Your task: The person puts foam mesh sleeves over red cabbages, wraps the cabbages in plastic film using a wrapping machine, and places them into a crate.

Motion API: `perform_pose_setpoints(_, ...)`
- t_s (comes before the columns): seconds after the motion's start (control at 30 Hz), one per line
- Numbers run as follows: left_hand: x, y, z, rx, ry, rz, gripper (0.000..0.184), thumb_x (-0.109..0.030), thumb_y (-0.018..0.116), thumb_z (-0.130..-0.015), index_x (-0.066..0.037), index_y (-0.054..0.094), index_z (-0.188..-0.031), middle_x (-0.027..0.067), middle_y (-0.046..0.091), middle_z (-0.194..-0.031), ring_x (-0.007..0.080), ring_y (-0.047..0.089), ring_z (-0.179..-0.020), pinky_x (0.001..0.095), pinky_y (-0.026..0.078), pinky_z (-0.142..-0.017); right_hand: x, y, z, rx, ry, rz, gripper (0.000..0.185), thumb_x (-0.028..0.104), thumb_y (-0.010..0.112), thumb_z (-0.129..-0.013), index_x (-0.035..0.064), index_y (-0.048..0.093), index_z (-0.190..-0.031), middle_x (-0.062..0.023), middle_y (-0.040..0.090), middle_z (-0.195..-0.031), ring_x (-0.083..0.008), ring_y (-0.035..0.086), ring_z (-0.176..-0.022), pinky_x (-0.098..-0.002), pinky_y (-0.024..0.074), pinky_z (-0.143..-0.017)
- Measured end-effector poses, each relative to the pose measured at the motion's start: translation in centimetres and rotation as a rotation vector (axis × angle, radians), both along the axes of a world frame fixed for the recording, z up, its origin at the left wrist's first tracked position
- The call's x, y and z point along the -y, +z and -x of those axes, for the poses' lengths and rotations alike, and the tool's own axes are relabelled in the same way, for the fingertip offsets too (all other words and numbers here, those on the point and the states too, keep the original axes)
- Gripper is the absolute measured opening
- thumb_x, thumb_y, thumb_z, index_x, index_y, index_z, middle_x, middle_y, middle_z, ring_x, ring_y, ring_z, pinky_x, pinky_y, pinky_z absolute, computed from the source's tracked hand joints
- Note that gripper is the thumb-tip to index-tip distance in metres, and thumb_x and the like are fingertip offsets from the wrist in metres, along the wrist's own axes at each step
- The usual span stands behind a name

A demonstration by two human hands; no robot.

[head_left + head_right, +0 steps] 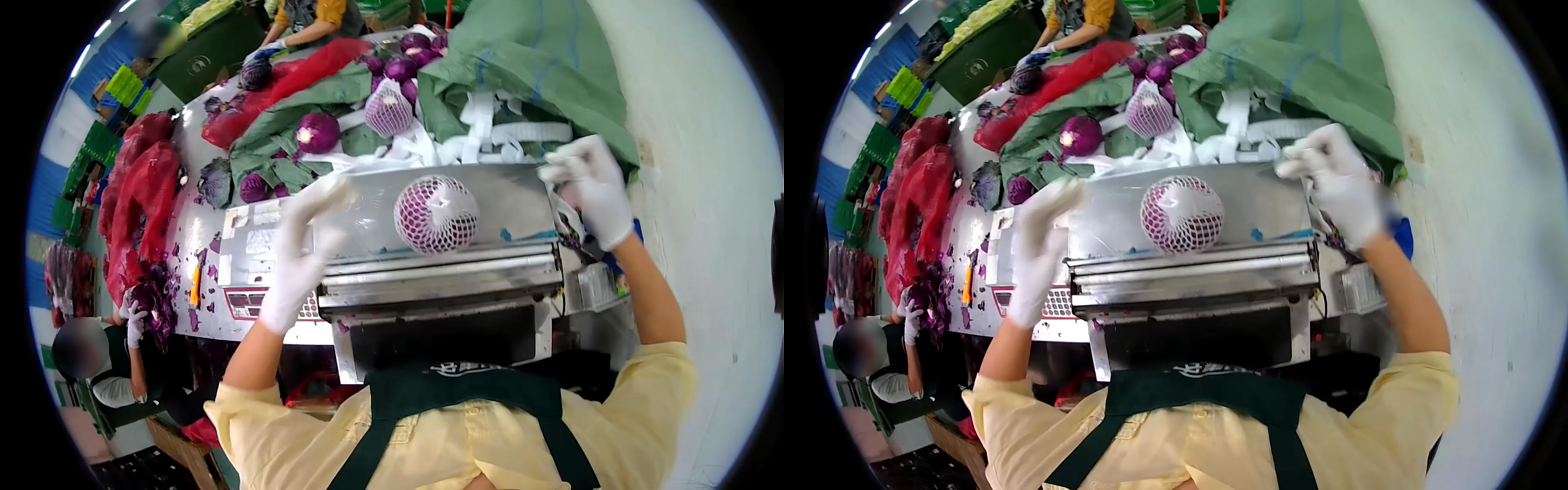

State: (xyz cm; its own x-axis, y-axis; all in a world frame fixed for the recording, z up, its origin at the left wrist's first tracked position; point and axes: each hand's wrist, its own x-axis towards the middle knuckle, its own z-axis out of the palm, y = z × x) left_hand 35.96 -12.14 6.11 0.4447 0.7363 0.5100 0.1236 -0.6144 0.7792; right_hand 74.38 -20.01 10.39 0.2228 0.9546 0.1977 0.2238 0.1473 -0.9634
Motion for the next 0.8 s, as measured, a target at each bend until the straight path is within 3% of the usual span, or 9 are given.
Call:
perform_pose_setpoints(0.07, -2.0, -1.3, -3.0, -0.16, -0.19, 0.018, 0.111, -0.028, 0.088, -0.059, -0.001, 0.026, -0.147, 0.0187, 0.036, -0.146, 0.0289, 0.034, -0.136, 0.04, 0.026, -0.113, -5.4, -7.2, -1.9, 0.648, 0.093, -0.347, 0.023, 0.005, 0.049, -0.096, 0.0033, 0.053, -0.119, -0.0045, 0.062, -0.099, -0.0131, 0.062, -0.091, -0.0248, 0.0492, -0.079)
perform_pose_setpoints(0.17, -2.7, -4.0, -6.8, -0.409, -0.295, -0.033, 0.121, -0.032, 0.09, -0.056, -0.003, 0.019, -0.149, 0.0241, 0.033, -0.147, 0.0337, 0.032, -0.138, 0.0384, 0.026, -0.115, -6.2, -9.3, 4.0, 0.925, 0.486, -0.12, 0.062, 0.008, 0.06, -0.087, 0.0104, 0.03, -0.141, -0.0207, 0.056, -0.118, -0.0325, 0.058, -0.105, -0.0344, 0.0467, -0.09)
perform_pose_setpoints(0.23, -3.3, -7.5, -7.7, -0.188, -0.247, 0.211, 0.115, -0.033, 0.088, -0.059, -0.01, 0.02, -0.15, 0.0203, 0.041, -0.144, 0.0315, 0.042, -0.133, 0.0369, 0.034, -0.111, -6.9, -12.5, 4.6, 0.584, 0.536, 0.047, 0.085, 0.013, 0.066, -0.084, 0.0121, 0.013, -0.15, -0.0286, 0.053, -0.125, -0.0411, 0.054, -0.114, -0.037, 0.0444, -0.097)
perform_pose_setpoints(0.3, -2.5, -7.5, -7.6, -0.183, -0.189, 0.519, 0.105, -0.036, 0.082, -0.068, -0.008, 0.021, -0.149, 0.0189, 0.043, -0.142, 0.0282, 0.044, -0.131, 0.0358, 0.035, -0.11, -5.2, -9.7, 5.7, 0.293, 0.555, 0.278, 0.095, 0.014, 0.075, -0.077, 0.0101, 0.013, -0.15, -0.019, 0.05, -0.134, -0.0269, 0.05, -0.124, -0.0356, 0.0407, -0.104)
perform_pose_setpoints(0.47, 6.1, -3.2, -5.8, 0.071, -0.473, 1.327, 0.073, -0.042, 0.058, -0.094, -0.006, 0.025, -0.147, 0.0131, 0.049, -0.135, 0.0189, 0.05, -0.12, 0.0322, 0.044, -0.1, 3.1, -7.8, 6.2, -0.022, 0.91, 0.578, 0.097, 0.011, 0.077, -0.072, 0.0054, 0.017, -0.148, -0.0133, 0.053, -0.13, -0.0227, 0.048, -0.124, -0.0374, 0.0402, -0.106)
perform_pose_setpoints(0.5, 8.3, 1.0, -5.1, -0.203, -0.486, 1.389, 0.072, -0.056, 0.037, -0.097, -0.007, 0.025, -0.148, 0.0146, 0.048, -0.139, 0.0237, 0.048, -0.125, 0.0365, 0.042, -0.104, 5.5, -8.2, 6.1, -0.042, 0.988, 0.755, 0.093, 0.009, 0.074, -0.074, 0.006, 0.018, -0.148, -0.0137, 0.053, -0.129, -0.0235, 0.05, -0.122, -0.039, 0.0424, -0.105)
perform_pose_setpoints(0.57, 11.9, -4.9, -4.9, -0.055, -0.551, 1.767, 0.072, -0.062, 0.032, -0.096, -0.01, 0.032, -0.147, 0.013, 0.046, -0.142, 0.0242, 0.047, -0.127, 0.0382, 0.041, -0.105, 10.2, -7.8, 6.5, -0.485, 0.842, 1.196, 0.084, 0.005, 0.066, -0.076, 0.0072, 0.022, -0.147, -0.0137, 0.054, -0.129, -0.0249, 0.057, -0.114, -0.0402, 0.0486, -0.098)
perform_pose_setpoints(0.77, 17.4, -9.6, -5.2, 0.07, -0.587, 1.783, 0.076, -0.066, 0.031, -0.094, -0.009, 0.037, -0.144, 0.0111, 0.043, -0.144, 0.0253, 0.047, -0.128, 0.0393, 0.036, -0.11, 16.6, -16.4, 7.5, -1.005, 0.718, 1.19, 0.063, 0.0, 0.061, -0.074, 0.0002, 0.045, -0.135, -0.0138, 0.057, -0.129, -0.0242, 0.056, -0.116, -0.0352, 0.0468, -0.098)
perform_pose_setpoints(0.8, 17.8, -9.0, -5.1, 0.088, -0.562, 1.855, 0.075, -0.064, 0.033, -0.095, -0.009, 0.035, -0.145, 0.0111, 0.043, -0.145, 0.0256, 0.047, -0.128, 0.0396, 0.036, -0.11, 16.1, -14.8, 7.3, -0.811, 0.813, 1.164, 0.065, 0.0, 0.059, -0.074, 0.0008, 0.043, -0.137, -0.0126, 0.054, -0.132, -0.0218, 0.053, -0.119, -0.033, 0.0451, -0.098)
